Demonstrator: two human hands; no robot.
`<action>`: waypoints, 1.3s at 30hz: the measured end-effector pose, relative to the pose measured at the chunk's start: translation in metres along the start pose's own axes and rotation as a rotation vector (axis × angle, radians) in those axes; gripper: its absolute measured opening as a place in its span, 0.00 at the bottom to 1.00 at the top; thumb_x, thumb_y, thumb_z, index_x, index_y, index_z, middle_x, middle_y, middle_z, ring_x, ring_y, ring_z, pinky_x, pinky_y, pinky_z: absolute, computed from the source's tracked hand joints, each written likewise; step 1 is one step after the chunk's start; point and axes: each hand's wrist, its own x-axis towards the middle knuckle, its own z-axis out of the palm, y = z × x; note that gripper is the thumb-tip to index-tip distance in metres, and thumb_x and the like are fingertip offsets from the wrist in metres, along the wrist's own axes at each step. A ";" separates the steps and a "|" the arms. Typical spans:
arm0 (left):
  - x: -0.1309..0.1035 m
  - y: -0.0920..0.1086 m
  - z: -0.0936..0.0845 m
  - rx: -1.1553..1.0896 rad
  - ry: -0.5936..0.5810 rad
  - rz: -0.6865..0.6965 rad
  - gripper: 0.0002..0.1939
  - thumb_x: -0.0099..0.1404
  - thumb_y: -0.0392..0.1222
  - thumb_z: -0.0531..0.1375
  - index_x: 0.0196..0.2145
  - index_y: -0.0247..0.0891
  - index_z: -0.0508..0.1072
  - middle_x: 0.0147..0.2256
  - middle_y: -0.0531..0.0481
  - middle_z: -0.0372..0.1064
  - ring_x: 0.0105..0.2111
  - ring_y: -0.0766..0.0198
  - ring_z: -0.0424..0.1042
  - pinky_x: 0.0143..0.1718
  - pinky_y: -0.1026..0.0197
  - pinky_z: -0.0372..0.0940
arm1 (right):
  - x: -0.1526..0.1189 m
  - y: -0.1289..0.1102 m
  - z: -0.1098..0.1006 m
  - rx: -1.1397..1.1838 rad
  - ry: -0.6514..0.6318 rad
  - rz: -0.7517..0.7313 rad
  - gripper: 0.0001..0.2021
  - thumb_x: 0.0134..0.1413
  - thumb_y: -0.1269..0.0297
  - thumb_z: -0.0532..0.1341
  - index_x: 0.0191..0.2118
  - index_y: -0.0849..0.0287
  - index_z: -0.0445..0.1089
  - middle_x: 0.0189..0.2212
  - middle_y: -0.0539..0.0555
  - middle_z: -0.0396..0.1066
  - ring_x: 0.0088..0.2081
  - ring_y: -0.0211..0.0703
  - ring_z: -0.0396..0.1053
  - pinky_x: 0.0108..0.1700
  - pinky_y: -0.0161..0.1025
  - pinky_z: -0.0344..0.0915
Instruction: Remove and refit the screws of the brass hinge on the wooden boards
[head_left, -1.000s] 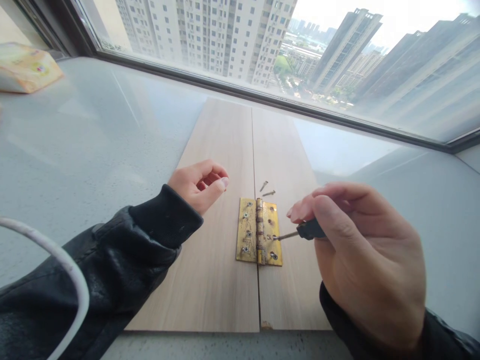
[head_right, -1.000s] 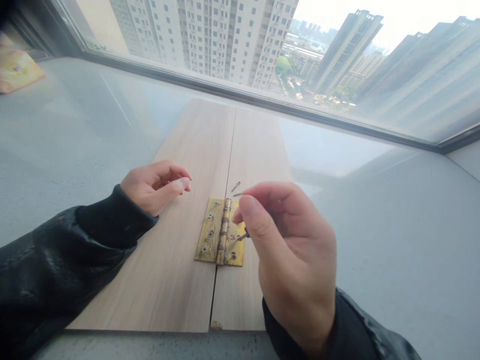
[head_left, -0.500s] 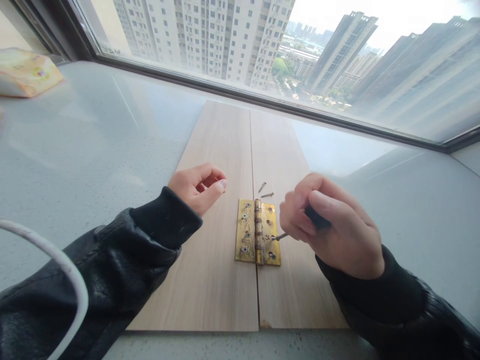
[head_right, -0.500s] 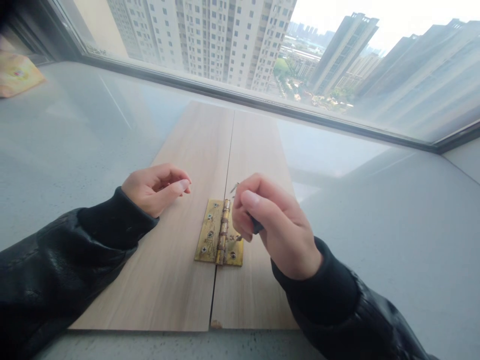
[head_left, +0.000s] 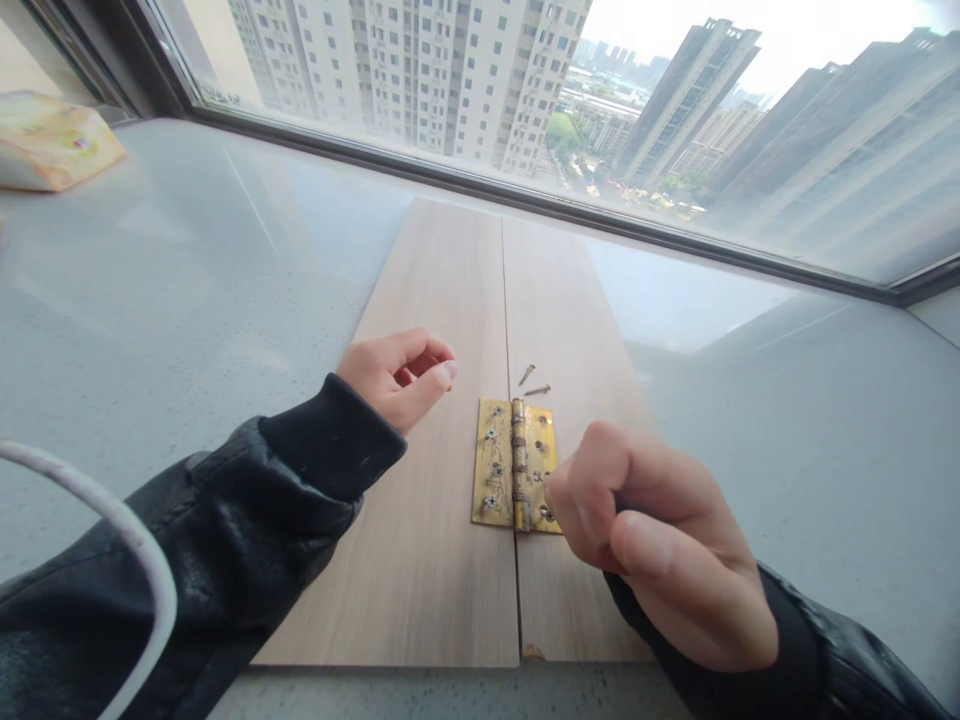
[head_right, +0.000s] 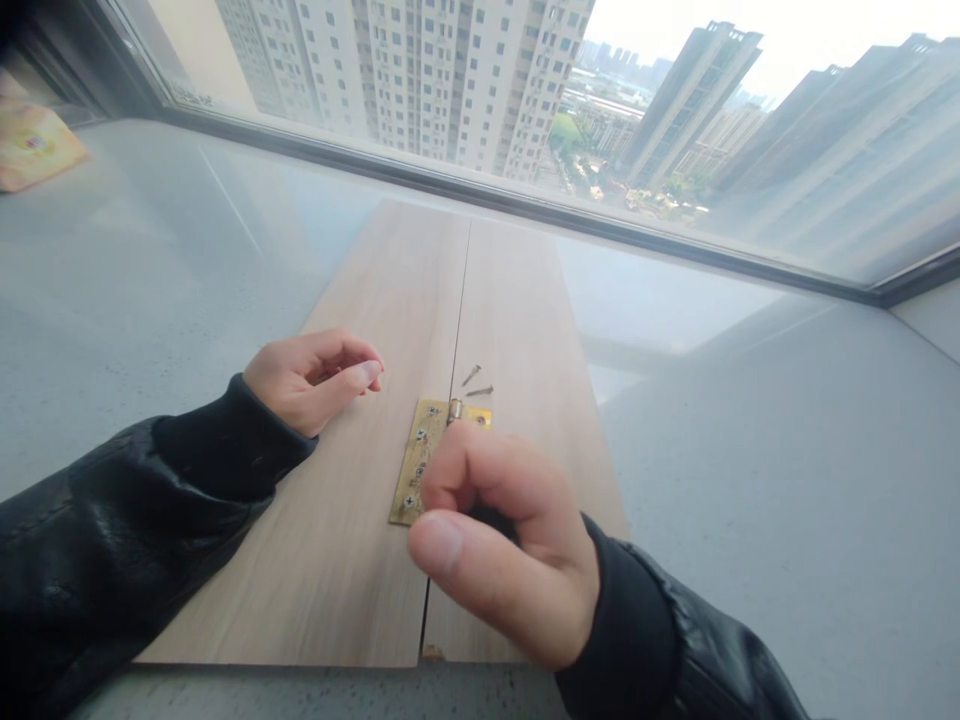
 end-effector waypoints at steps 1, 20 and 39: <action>0.000 0.000 0.000 0.002 0.000 0.003 0.09 0.60 0.48 0.59 0.30 0.40 0.74 0.26 0.51 0.75 0.27 0.62 0.72 0.29 0.61 0.64 | 0.003 0.000 -0.004 0.028 -0.039 0.003 0.16 0.64 0.54 0.58 0.29 0.56 0.60 0.18 0.44 0.49 0.19 0.31 0.46 0.21 0.34 0.47; 0.000 -0.001 0.001 -0.009 -0.003 0.011 0.08 0.60 0.47 0.59 0.29 0.40 0.73 0.25 0.51 0.75 0.26 0.62 0.72 0.28 0.62 0.63 | 0.013 -0.004 -0.007 0.008 0.079 -0.063 0.25 0.67 0.55 0.55 0.20 0.60 0.53 0.14 0.45 0.45 0.18 0.30 0.46 0.22 0.34 0.47; -0.001 0.000 0.000 0.000 -0.012 -0.003 0.10 0.60 0.48 0.59 0.30 0.39 0.74 0.25 0.51 0.75 0.26 0.61 0.72 0.29 0.61 0.64 | 0.008 -0.044 -0.031 -1.390 -0.026 -0.233 0.15 0.70 0.57 0.52 0.34 0.58 0.68 0.14 0.46 0.65 0.12 0.36 0.60 0.17 0.38 0.49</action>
